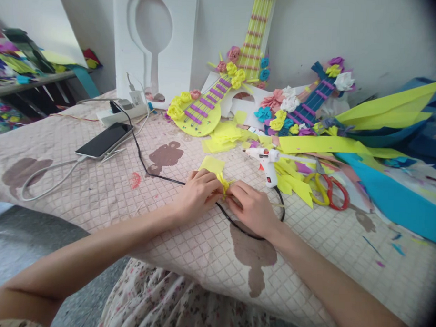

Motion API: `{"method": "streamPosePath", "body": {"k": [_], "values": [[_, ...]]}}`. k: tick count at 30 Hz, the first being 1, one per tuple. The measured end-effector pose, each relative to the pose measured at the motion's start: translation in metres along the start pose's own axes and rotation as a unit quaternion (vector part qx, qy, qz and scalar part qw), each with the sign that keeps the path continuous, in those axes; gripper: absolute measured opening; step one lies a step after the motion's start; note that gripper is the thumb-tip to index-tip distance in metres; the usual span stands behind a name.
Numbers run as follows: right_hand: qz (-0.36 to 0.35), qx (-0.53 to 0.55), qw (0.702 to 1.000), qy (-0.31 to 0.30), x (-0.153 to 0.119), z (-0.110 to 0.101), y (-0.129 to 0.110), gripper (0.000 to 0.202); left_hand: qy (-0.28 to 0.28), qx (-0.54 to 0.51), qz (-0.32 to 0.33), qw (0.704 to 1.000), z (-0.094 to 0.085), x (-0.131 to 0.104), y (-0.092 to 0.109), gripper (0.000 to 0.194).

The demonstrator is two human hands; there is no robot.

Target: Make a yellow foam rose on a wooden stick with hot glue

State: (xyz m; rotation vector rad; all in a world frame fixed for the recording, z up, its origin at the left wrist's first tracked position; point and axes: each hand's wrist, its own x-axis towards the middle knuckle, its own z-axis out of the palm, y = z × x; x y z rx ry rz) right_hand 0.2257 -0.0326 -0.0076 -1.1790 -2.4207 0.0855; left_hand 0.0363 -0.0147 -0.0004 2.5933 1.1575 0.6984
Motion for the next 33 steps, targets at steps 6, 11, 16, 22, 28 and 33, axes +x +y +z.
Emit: {"method": "streamPosePath", "body": {"k": [6, 11, 16, 22, 28, 33], "values": [[-0.008, 0.001, 1.000, -0.012, 0.000, 0.000, 0.001, 0.016, -0.003, -0.016, -0.002, 1.000, -0.001, 0.000, 0.000, 0.007], [-0.007, 0.000, 1.000, -0.006, -0.001, 0.000, 0.002, 0.015, -0.003, -0.016, -0.006, 1.000, -0.001, 0.000, 0.002, 0.006], [0.001, -0.014, 1.000, 0.019, -0.001, 0.000, 0.003, 0.012, 0.005, -0.003, 0.007, 1.000, -0.001, 0.004, 0.002, 0.006], [0.034, -0.037, 0.997, 0.065, -0.003, -0.004, 0.006, 0.013, 0.050, 0.007, 0.020, 0.999, -0.004, 0.011, -0.003, 0.013], [0.052, -0.013, 0.996, 0.075, -0.006, -0.006, 0.009, 0.009, 0.042, 0.031, 0.001, 0.999, -0.008, 0.017, -0.010, 0.018], [0.074, 0.008, 0.995, 0.071, -0.008, -0.006, 0.010, 0.008, 0.017, 0.068, 0.025, 0.997, -0.008, 0.028, -0.012, 0.023]]}}
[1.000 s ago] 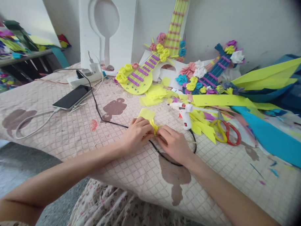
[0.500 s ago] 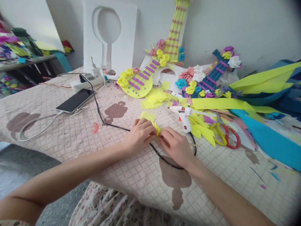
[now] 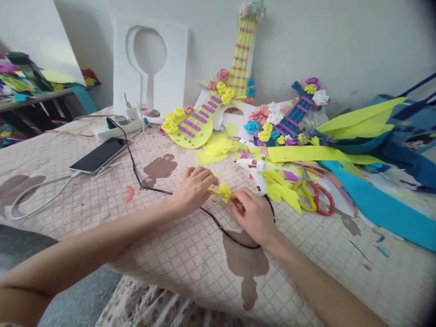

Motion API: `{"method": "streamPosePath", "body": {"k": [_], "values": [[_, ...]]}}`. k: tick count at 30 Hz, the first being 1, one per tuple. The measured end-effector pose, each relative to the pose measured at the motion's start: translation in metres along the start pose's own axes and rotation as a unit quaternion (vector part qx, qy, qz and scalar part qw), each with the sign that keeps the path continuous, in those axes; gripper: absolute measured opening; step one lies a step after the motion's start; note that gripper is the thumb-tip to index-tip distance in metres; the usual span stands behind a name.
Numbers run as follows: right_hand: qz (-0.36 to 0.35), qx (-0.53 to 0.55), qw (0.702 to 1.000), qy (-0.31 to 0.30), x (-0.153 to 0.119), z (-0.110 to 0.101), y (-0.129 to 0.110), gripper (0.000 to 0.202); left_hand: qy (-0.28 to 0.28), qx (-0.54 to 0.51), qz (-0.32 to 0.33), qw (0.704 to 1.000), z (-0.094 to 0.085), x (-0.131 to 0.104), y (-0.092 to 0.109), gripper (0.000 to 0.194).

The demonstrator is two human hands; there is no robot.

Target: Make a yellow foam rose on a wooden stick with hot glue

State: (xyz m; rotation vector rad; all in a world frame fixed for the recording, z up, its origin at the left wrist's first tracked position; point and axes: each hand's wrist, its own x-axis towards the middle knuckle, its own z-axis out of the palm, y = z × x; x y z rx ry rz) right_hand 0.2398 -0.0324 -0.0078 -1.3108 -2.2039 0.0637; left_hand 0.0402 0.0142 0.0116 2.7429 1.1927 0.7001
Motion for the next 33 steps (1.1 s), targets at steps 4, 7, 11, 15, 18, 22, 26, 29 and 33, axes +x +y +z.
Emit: {"method": "streamPosePath", "body": {"k": [4, 7, 11, 15, 18, 22, 26, 29, 33], "values": [[0.002, -0.004, 1.000, 0.001, 0.000, 0.001, 0.001, 0.008, -0.024, -0.038, 0.015, 0.999, 0.001, 0.001, 0.001, 0.029], [-0.006, -0.009, 1.000, 0.000, 0.001, 0.001, 0.000, 0.008, -0.025, -0.088, 0.006, 0.996, 0.002, -0.002, 0.004, 0.024], [-0.016, -0.009, 1.000, -0.013, 0.001, 0.000, -0.001, 0.009, -0.018, -0.100, -0.012, 0.995, 0.002, -0.004, 0.007, 0.010], [-0.022, -0.009, 0.999, -0.022, 0.001, 0.001, -0.001, 0.009, -0.015, -0.098, -0.026, 0.995, 0.002, -0.004, 0.004, 0.007], [-0.024, -0.011, 0.999, -0.032, 0.001, 0.002, -0.002, 0.008, 0.008, -0.087, -0.017, 0.996, 0.003, -0.005, 0.002, 0.005], [-0.028, -0.012, 0.999, -0.042, 0.002, 0.002, -0.003, 0.009, 0.019, -0.065, 0.024, 0.997, 0.004, -0.010, 0.007, 0.010], [-0.047, -0.002, 0.997, -0.053, 0.003, 0.002, -0.003, 0.011, 0.001, -0.034, 0.036, 0.999, 0.006, -0.014, 0.014, 0.004], [-0.061, -0.008, 0.997, -0.051, 0.004, 0.003, -0.002, 0.012, -0.002, -0.021, 0.037, 0.999, 0.008, -0.015, 0.016, 0.007], [-0.067, -0.011, 0.997, -0.046, 0.004, 0.004, -0.002, 0.012, 0.000, -0.022, 0.027, 0.999, 0.008, -0.015, 0.016, 0.010]]}}
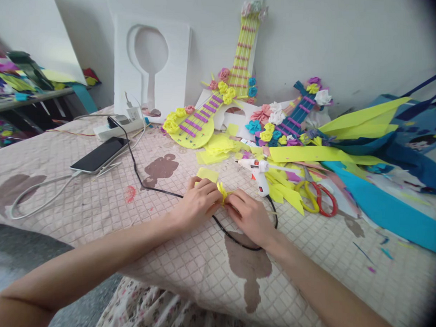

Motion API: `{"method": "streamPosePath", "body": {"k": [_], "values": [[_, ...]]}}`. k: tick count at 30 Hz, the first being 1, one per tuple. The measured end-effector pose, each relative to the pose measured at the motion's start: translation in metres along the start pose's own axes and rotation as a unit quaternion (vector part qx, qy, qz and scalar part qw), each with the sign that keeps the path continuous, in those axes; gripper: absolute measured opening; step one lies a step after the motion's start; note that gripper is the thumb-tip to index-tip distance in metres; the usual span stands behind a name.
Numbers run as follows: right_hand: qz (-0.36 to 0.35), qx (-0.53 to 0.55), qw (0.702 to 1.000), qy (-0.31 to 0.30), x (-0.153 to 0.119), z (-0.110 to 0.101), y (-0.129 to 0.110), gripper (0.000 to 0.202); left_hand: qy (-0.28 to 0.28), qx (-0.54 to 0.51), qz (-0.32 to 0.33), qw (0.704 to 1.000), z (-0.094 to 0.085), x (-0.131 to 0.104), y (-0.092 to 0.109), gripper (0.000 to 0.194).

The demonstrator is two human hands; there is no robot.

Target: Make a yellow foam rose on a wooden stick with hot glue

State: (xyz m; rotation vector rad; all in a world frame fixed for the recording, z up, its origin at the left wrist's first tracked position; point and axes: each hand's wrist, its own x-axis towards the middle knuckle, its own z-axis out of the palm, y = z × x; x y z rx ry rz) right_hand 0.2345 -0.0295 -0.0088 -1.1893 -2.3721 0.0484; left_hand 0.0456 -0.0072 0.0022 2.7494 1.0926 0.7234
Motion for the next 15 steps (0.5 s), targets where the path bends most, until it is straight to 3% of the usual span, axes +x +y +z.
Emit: {"method": "streamPosePath", "body": {"k": [15], "values": [[-0.004, -0.008, 1.000, -0.021, 0.0017, 0.0008, -0.0006, 0.011, -0.014, -0.012, -0.033, 0.999, 0.0007, -0.0025, 0.0005, 0.006]]}}
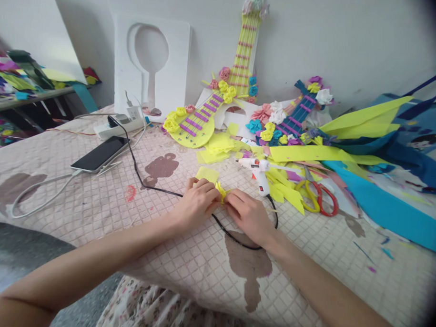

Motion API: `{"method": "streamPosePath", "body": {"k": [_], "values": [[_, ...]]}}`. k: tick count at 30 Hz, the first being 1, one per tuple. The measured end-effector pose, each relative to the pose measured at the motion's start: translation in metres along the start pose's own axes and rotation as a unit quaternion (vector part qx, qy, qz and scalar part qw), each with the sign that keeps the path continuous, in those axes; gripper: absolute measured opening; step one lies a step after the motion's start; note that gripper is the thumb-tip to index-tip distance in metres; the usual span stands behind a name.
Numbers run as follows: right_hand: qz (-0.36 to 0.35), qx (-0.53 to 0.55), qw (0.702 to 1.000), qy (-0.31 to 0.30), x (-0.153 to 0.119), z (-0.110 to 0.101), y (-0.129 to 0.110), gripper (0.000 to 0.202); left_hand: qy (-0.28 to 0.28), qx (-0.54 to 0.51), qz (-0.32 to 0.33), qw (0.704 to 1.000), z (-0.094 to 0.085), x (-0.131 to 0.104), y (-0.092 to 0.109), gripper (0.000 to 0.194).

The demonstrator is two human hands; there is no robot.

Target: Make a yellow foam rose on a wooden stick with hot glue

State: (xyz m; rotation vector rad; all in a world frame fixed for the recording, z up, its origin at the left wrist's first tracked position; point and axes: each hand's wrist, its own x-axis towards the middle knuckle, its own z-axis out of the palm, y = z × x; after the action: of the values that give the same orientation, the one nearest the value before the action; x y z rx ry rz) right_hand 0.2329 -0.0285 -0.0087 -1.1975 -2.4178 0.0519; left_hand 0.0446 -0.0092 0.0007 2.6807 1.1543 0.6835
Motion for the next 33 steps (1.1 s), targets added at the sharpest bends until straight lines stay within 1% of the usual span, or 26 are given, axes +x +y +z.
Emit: {"method": "streamPosePath", "body": {"k": [4, 12, 20, 25, 30, 33], "values": [[-0.003, -0.002, 1.000, 0.004, 0.0006, -0.0002, -0.0003, 0.013, -0.002, 0.001, -0.008, 1.000, -0.0017, -0.0001, 0.0018, 0.003], [-0.013, -0.011, 1.000, 0.019, 0.0003, 0.0026, 0.0011, 0.010, 0.003, -0.002, -0.004, 1.000, -0.0012, -0.0008, 0.0016, 0.009], [-0.026, 0.002, 0.999, 0.025, 0.0005, 0.0034, 0.0023, 0.013, 0.005, -0.021, -0.026, 0.999, -0.0012, -0.0018, 0.0027, 0.009], [-0.031, -0.001, 0.999, 0.031, 0.0009, 0.0048, 0.0034, 0.016, 0.009, -0.020, -0.028, 0.999, 0.0002, -0.0024, 0.0024, 0.009], [-0.032, 0.002, 0.999, 0.028, 0.0014, 0.0041, 0.0033, 0.016, 0.040, 0.003, -0.016, 0.999, 0.0012, -0.0033, 0.0034, 0.005], [-0.030, 0.010, 0.999, 0.027, 0.0014, 0.0038, 0.0041, 0.015, 0.071, 0.030, 0.017, 0.997, 0.0012, -0.0035, 0.0036, 0.009]]}}
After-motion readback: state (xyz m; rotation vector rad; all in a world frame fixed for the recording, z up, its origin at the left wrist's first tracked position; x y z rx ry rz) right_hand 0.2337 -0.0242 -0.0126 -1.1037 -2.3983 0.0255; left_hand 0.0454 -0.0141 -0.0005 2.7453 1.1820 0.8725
